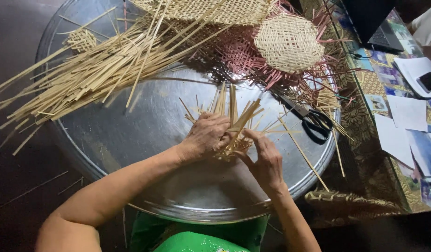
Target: Weaving thin strips of material to create the sides of a basket on a metal tray
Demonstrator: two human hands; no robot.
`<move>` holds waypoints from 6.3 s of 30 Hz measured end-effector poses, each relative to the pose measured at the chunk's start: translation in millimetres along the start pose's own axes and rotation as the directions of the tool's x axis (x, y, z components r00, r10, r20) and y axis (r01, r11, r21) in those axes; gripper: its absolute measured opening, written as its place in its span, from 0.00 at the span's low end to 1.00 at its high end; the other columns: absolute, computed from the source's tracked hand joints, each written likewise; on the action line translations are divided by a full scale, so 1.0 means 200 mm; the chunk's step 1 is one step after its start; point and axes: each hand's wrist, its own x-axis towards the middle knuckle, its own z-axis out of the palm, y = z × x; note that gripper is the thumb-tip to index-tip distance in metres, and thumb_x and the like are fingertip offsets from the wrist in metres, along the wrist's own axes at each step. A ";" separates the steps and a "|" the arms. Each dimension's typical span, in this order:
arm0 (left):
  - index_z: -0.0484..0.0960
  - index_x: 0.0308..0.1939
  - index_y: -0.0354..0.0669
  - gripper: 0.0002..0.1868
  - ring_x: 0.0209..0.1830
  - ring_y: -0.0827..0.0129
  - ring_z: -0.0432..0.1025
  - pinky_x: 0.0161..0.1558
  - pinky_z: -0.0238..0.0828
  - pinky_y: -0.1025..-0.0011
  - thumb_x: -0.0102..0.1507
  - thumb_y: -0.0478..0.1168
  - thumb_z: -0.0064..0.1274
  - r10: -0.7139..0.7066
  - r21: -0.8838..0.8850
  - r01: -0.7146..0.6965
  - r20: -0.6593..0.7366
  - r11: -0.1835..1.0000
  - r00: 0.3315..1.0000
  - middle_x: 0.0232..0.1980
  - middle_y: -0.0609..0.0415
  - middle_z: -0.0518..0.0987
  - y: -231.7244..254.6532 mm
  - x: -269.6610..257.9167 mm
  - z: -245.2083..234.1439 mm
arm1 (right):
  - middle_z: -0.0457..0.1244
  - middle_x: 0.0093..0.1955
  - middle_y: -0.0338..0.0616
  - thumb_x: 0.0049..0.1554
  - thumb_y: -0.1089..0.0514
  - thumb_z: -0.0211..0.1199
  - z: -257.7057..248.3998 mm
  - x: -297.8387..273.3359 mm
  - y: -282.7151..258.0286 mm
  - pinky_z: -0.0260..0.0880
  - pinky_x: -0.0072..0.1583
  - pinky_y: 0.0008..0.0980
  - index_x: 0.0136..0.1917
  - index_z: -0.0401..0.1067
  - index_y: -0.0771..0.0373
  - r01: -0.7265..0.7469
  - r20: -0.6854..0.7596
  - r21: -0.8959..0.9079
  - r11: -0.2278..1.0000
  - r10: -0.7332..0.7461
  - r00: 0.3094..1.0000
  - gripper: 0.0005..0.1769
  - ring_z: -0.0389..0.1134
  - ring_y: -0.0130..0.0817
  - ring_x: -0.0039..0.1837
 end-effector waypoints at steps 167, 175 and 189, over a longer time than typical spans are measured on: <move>0.75 0.32 0.40 0.14 0.36 0.60 0.64 0.42 0.58 0.66 0.60 0.44 0.37 -0.428 -0.663 0.085 -0.374 0.744 0.823 0.34 0.44 0.71 0.14 0.08 -0.47 | 0.55 0.45 0.45 0.50 0.52 0.56 0.03 0.11 0.11 0.66 0.44 0.34 0.58 0.60 0.56 -0.120 -0.147 0.604 0.788 0.258 0.955 0.22 0.60 0.34 0.45; 0.72 0.34 0.40 0.20 0.44 0.67 0.64 0.48 0.55 0.73 0.60 0.52 0.31 -0.560 -0.957 -0.052 -0.211 0.287 0.801 0.41 0.45 0.73 0.09 0.08 -0.41 | 0.54 0.49 0.48 0.48 0.54 0.56 0.04 0.09 0.07 0.67 0.46 0.37 0.64 0.51 0.57 -0.019 -0.167 0.591 0.806 0.145 0.975 0.31 0.60 0.39 0.48; 0.68 0.31 0.47 0.19 0.46 0.60 0.64 0.42 0.59 0.63 0.59 0.54 0.27 -0.586 -0.996 0.067 0.017 0.063 0.810 0.46 0.44 0.72 -0.02 0.08 -0.40 | 0.53 0.47 0.45 0.52 0.50 0.48 -0.04 0.08 -0.04 0.65 0.45 0.28 0.57 0.61 0.61 0.073 -0.413 0.277 0.958 0.050 0.909 0.22 0.58 0.34 0.46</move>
